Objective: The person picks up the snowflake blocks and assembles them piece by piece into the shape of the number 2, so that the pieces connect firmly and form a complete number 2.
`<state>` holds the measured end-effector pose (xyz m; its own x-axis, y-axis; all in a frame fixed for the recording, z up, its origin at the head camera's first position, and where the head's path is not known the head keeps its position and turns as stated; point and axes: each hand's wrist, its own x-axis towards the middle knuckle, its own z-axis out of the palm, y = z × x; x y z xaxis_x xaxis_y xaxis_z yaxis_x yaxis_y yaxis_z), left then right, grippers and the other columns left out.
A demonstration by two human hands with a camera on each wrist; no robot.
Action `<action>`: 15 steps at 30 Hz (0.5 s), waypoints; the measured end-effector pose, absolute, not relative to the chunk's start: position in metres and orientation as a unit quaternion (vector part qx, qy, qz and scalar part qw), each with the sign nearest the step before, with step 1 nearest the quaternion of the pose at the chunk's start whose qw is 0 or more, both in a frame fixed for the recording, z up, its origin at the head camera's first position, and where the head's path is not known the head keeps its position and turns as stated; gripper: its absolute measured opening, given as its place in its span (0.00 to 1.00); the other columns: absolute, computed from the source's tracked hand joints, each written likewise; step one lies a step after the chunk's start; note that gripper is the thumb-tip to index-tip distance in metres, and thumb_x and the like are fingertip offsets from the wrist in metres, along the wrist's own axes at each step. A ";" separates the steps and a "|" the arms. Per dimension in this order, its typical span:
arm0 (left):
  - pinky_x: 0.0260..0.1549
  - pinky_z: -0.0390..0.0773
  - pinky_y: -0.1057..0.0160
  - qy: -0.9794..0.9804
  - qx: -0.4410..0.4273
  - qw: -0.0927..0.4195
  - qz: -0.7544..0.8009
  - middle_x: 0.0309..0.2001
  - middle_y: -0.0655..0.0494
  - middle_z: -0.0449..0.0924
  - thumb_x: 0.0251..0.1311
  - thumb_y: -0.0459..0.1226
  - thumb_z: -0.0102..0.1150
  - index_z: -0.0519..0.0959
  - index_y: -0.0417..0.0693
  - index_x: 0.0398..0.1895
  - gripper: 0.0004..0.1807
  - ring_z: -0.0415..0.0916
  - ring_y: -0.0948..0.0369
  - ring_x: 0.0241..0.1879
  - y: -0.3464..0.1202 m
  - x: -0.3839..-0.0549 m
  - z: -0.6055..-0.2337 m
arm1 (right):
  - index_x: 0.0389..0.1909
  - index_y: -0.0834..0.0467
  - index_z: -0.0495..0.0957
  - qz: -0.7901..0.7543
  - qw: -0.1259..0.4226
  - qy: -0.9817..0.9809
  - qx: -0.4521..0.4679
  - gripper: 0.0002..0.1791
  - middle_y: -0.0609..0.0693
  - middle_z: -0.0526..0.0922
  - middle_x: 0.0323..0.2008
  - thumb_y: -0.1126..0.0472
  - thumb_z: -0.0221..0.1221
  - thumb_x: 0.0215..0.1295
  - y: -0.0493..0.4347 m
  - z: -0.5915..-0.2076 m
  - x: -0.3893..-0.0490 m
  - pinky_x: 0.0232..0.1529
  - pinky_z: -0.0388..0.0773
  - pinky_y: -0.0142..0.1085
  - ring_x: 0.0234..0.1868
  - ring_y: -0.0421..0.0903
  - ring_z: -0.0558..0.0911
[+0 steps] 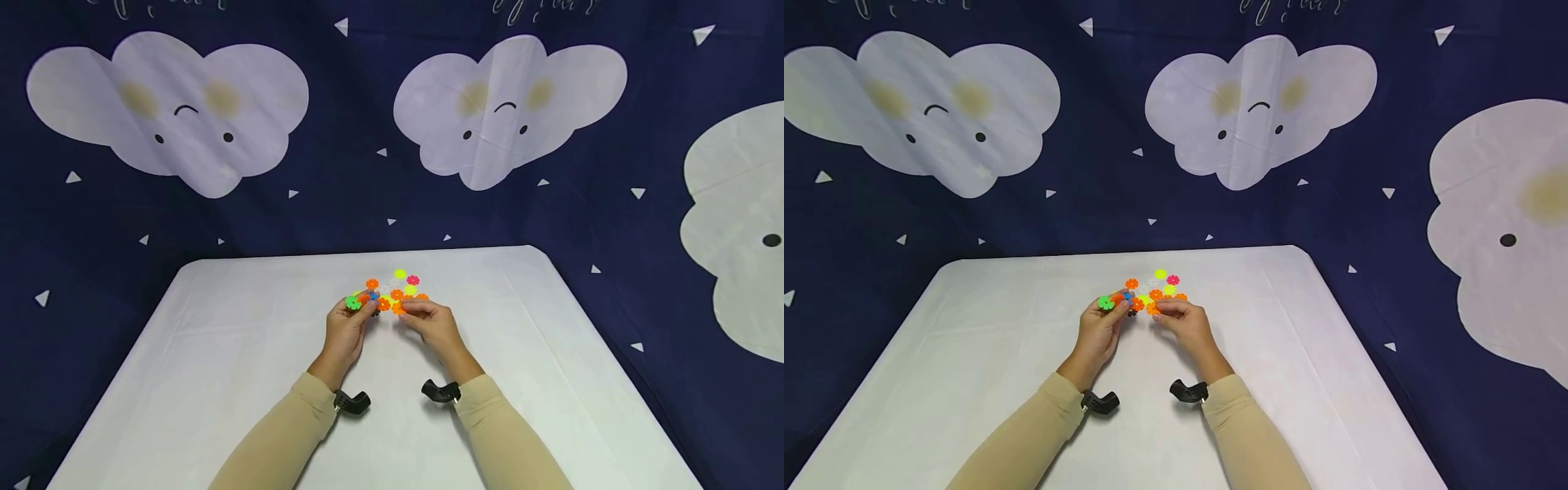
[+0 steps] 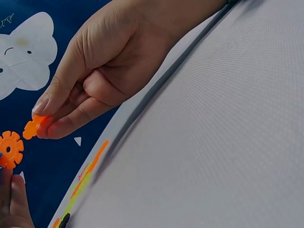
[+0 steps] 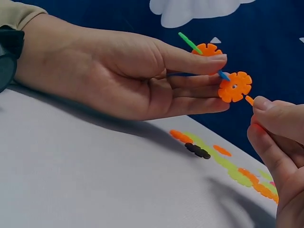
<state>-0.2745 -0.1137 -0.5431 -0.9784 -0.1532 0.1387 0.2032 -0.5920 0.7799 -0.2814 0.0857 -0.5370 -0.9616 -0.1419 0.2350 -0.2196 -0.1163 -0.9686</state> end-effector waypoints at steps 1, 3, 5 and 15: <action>0.57 0.81 0.56 -0.439 -0.028 0.100 -0.892 0.56 0.30 0.81 0.66 0.19 0.64 0.83 0.29 0.53 0.13 0.84 0.51 0.54 -0.113 -0.274 -0.543 | 0.47 0.72 0.87 0.735 0.025 -0.664 0.136 0.13 0.60 0.87 0.52 0.77 0.72 0.61 0.086 -0.537 -0.280 0.54 0.84 0.36 0.53 0.49 0.85; 0.58 0.81 0.56 -0.438 -0.028 0.099 -0.893 0.58 0.27 0.79 0.66 0.19 0.64 0.81 0.26 0.54 0.14 0.84 0.51 0.54 -0.113 -0.273 -0.543 | 0.47 0.73 0.87 0.737 0.021 -0.662 0.137 0.13 0.61 0.86 0.52 0.77 0.72 0.61 0.085 -0.537 -0.278 0.54 0.84 0.37 0.54 0.49 0.85; 0.58 0.81 0.56 -0.436 -0.029 0.098 -0.894 0.59 0.25 0.78 0.66 0.18 0.64 0.79 0.23 0.55 0.15 0.84 0.51 0.54 -0.112 -0.273 -0.543 | 0.47 0.74 0.86 0.742 0.018 -0.657 0.136 0.13 0.61 0.86 0.52 0.78 0.71 0.61 0.084 -0.537 -0.277 0.53 0.84 0.37 0.53 0.49 0.85; 0.55 0.83 0.57 -0.446 -0.027 0.085 -0.890 0.59 0.25 0.78 0.67 0.20 0.65 0.79 0.24 0.54 0.14 0.85 0.52 0.53 -0.113 -0.273 -0.541 | 0.49 0.76 0.84 0.769 0.007 -0.625 0.134 0.14 0.61 0.87 0.50 0.80 0.69 0.62 0.079 -0.536 -0.275 0.51 0.85 0.37 0.49 0.48 0.87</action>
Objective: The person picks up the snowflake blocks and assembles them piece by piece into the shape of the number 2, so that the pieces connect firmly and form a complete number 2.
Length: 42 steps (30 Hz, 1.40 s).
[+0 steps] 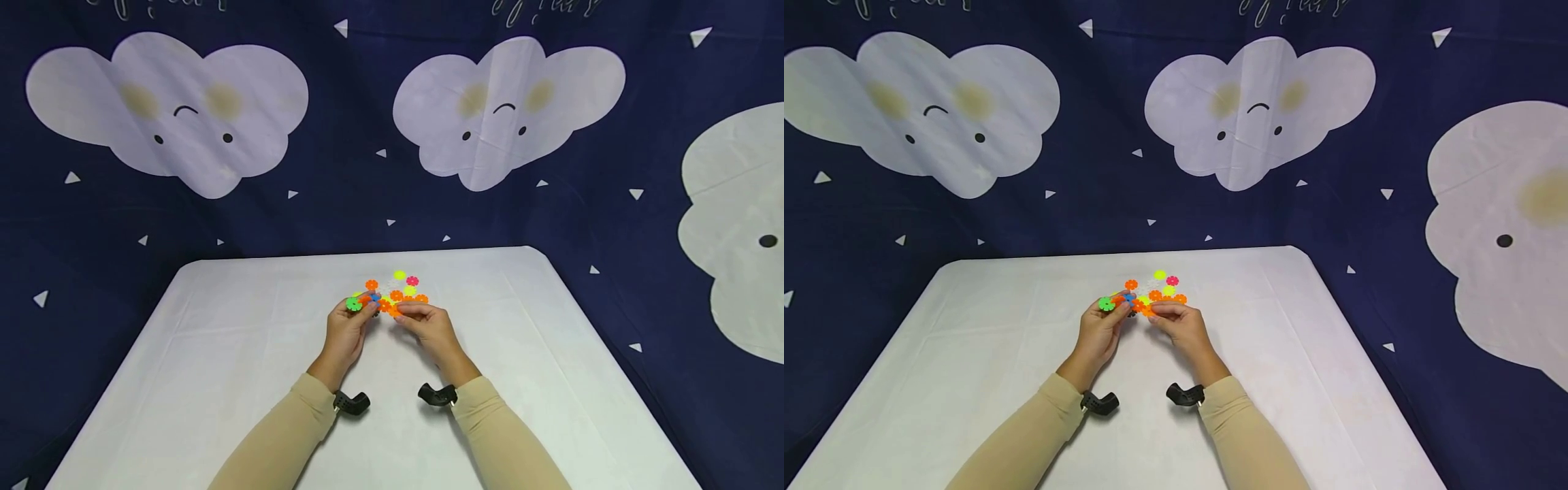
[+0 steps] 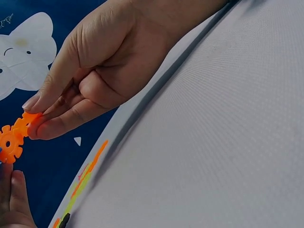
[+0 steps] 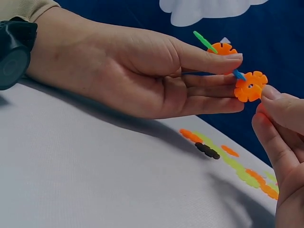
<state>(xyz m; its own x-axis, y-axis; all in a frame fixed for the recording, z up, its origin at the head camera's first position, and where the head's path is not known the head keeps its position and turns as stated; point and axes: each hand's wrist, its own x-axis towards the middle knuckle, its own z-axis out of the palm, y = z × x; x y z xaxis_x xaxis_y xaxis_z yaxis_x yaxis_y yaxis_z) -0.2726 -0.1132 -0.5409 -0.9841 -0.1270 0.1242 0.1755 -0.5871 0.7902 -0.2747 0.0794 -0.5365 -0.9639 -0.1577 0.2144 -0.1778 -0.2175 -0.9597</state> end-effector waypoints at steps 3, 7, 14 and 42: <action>0.55 0.83 0.56 -0.445 -0.033 0.085 -0.891 0.59 0.25 0.78 0.67 0.20 0.64 0.81 0.27 0.51 0.11 0.84 0.51 0.53 -0.113 -0.272 -0.541 | 0.49 0.76 0.85 0.767 0.006 -0.628 0.132 0.14 0.61 0.87 0.50 0.79 0.70 0.62 0.079 -0.537 -0.275 0.50 0.85 0.37 0.49 0.48 0.87; 0.56 0.83 0.56 -0.442 -0.040 0.088 -0.892 0.57 0.29 0.81 0.66 0.19 0.64 0.81 0.27 0.50 0.11 0.84 0.50 0.54 -0.113 -0.272 -0.541 | 0.50 0.75 0.85 0.770 0.001 -0.626 0.122 0.14 0.62 0.87 0.50 0.78 0.70 0.62 0.080 -0.537 -0.275 0.50 0.86 0.37 0.48 0.47 0.87; 0.50 0.85 0.59 -0.451 -0.073 0.109 -0.883 0.54 0.32 0.83 0.63 0.16 0.64 0.84 0.36 0.39 0.10 0.85 0.50 0.52 -0.113 -0.274 -0.543 | 0.48 0.74 0.86 0.775 0.004 -0.619 0.127 0.14 0.63 0.87 0.50 0.79 0.69 0.62 0.079 -0.538 -0.276 0.50 0.86 0.38 0.47 0.48 0.88; 0.67 0.72 0.56 -0.464 -0.150 -0.078 -0.870 0.69 0.34 0.72 0.71 0.26 0.64 0.75 0.23 0.65 0.23 0.76 0.50 0.65 -0.110 -0.266 -0.541 | 0.46 0.60 0.90 0.834 -0.062 -0.511 0.196 0.20 0.53 0.88 0.49 0.84 0.58 0.69 0.076 -0.538 -0.271 0.54 0.83 0.36 0.52 0.47 0.86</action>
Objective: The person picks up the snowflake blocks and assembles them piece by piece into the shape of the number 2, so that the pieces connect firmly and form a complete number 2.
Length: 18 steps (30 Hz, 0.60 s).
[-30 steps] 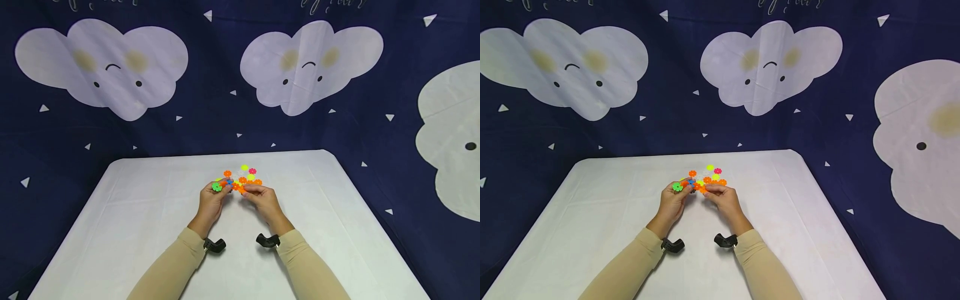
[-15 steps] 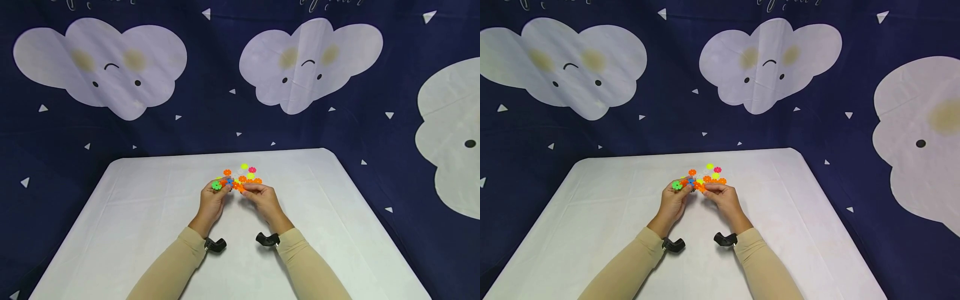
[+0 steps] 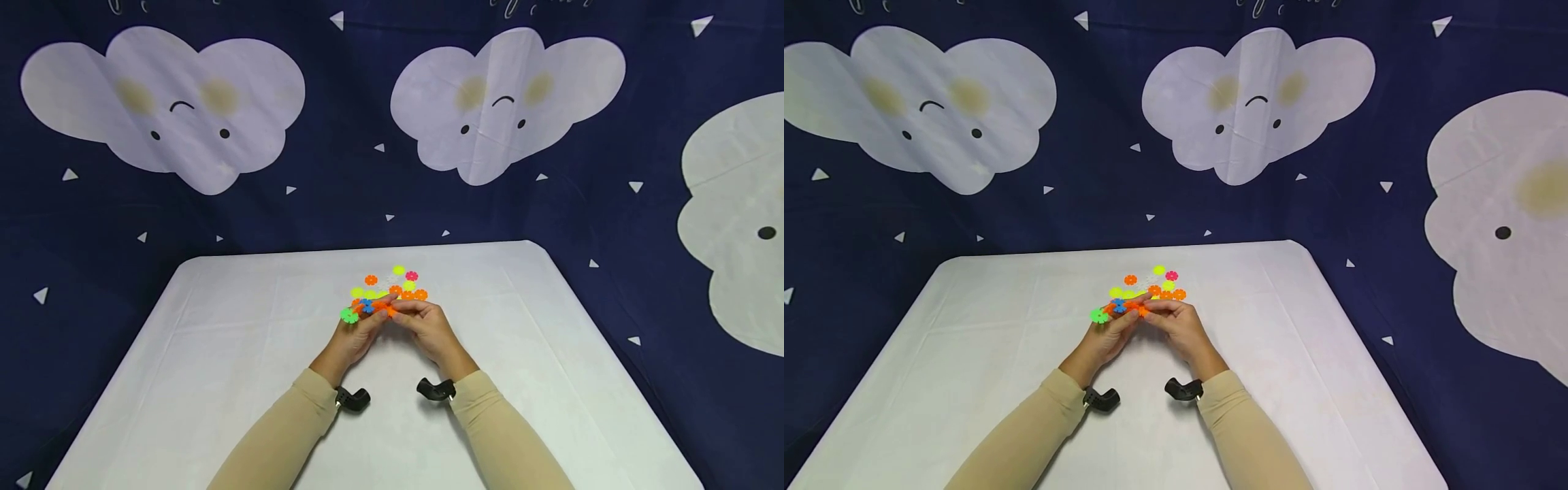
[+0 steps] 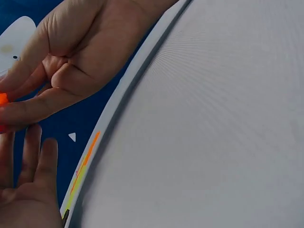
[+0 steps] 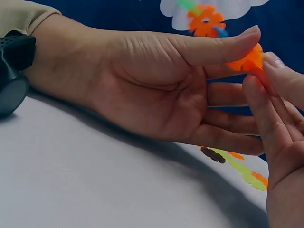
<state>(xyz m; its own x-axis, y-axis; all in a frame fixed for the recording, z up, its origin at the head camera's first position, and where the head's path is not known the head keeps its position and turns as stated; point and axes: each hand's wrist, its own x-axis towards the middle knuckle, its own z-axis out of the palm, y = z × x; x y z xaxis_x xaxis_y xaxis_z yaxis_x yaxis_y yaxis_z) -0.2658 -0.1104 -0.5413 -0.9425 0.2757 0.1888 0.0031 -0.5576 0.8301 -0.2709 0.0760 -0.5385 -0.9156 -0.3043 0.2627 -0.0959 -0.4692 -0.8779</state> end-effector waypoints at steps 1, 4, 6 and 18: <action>0.66 0.74 0.56 0.460 0.154 0.072 0.872 0.68 0.33 0.73 0.70 0.25 0.64 0.75 0.22 0.64 0.22 0.77 0.49 0.64 -0.110 -0.266 -0.542 | 0.47 0.62 0.90 -0.839 0.066 0.505 -0.193 0.20 0.54 0.88 0.49 0.84 0.57 0.69 0.075 -0.539 -0.271 0.54 0.84 0.36 0.51 0.47 0.86; 0.62 0.78 0.56 0.455 0.163 0.045 0.874 0.64 0.30 0.76 0.70 0.21 0.61 0.73 0.18 0.63 0.21 0.80 0.48 0.61 -0.109 -0.267 -0.544 | 0.52 0.71 0.85 -0.848 0.071 0.494 -0.180 0.16 0.57 0.88 0.49 0.85 0.56 0.70 0.073 -0.539 -0.270 0.53 0.85 0.37 0.48 0.48 0.87; 0.60 0.79 0.57 0.459 0.161 0.030 0.873 0.62 0.31 0.78 0.70 0.19 0.59 0.72 0.15 0.62 0.20 0.81 0.49 0.60 -0.109 -0.267 -0.545 | 0.54 0.77 0.81 -0.850 0.066 0.497 -0.162 0.15 0.58 0.88 0.49 0.85 0.56 0.70 0.071 -0.539 -0.270 0.52 0.85 0.38 0.47 0.48 0.88; 0.65 0.74 0.52 0.435 0.102 0.011 0.894 0.70 0.28 0.70 0.72 0.22 0.59 0.70 0.18 0.66 0.23 0.72 0.38 0.66 -0.109 -0.267 -0.538 | 0.51 0.80 0.78 -0.804 -0.026 0.593 -0.030 0.14 0.65 0.87 0.40 0.74 0.66 0.71 0.093 -0.534 -0.284 0.43 0.89 0.43 0.37 0.51 0.89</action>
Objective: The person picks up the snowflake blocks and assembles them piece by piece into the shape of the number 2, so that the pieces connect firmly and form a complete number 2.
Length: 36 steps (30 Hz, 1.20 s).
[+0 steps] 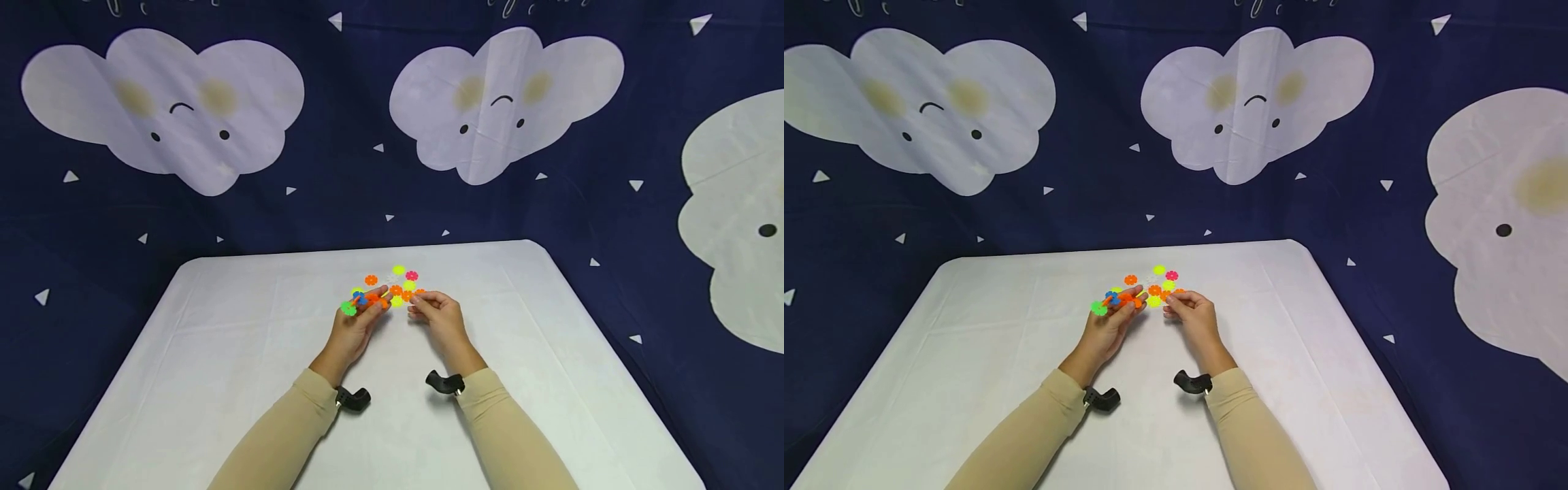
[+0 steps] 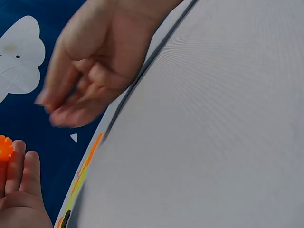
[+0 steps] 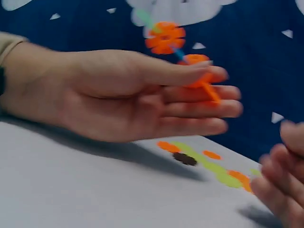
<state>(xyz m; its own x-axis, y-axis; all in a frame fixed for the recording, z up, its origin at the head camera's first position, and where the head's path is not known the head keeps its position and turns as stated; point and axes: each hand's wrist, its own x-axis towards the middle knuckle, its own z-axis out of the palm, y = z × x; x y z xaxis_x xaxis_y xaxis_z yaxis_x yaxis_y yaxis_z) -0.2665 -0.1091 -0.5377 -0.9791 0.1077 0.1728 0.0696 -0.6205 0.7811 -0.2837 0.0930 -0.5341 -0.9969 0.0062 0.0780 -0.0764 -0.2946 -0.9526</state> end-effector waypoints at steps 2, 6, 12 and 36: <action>0.64 0.75 0.52 0.432 0.098 0.013 0.896 0.70 0.30 0.70 0.72 0.22 0.59 0.70 0.19 0.67 0.23 0.72 0.39 0.67 -0.109 -0.267 -0.538 | 0.48 0.77 0.80 0.770 0.061 -0.635 0.005 0.12 0.65 0.87 0.41 0.71 0.66 0.72 0.103 -0.534 -0.287 0.41 0.89 0.40 0.37 0.53 0.88; 0.64 0.75 0.52 0.432 0.093 0.014 0.897 0.71 0.31 0.69 0.73 0.23 0.59 0.70 0.21 0.68 0.23 0.75 0.43 0.65 -0.110 -0.269 -0.539 | 0.46 0.69 0.86 0.662 0.118 -0.740 -0.012 0.08 0.61 0.87 0.42 0.68 0.68 0.71 0.116 -0.536 -0.292 0.42 0.85 0.34 0.40 0.55 0.86; 0.63 0.76 0.51 0.416 0.091 0.006 0.905 0.69 0.27 0.69 0.74 0.24 0.58 0.70 0.21 0.68 0.22 0.77 0.41 0.63 -0.109 -0.271 -0.542 | 0.46 0.65 0.87 0.530 0.155 -0.833 0.023 0.11 0.56 0.88 0.41 0.68 0.70 0.64 0.112 -0.544 -0.300 0.48 0.80 0.43 0.45 0.55 0.83; 0.63 0.76 0.50 0.424 0.084 0.012 0.901 0.68 0.32 0.73 0.73 0.29 0.63 0.73 0.24 0.67 0.24 0.79 0.43 0.62 -0.110 -0.270 -0.541 | 0.53 0.60 0.88 0.423 0.147 -0.891 0.072 0.17 0.55 0.86 0.49 0.72 0.71 0.64 0.102 -0.545 -0.313 0.59 0.75 0.46 0.50 0.53 0.81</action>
<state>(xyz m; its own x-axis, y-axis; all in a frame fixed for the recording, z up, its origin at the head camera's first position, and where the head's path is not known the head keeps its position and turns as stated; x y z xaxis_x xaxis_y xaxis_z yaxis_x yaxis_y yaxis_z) -0.2697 -0.1105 -0.5408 -0.9856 0.0938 0.1408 0.0488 -0.6393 0.7674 -0.3133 0.1017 -0.5453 -0.9466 -0.0039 0.3224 -0.2524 0.6311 -0.7335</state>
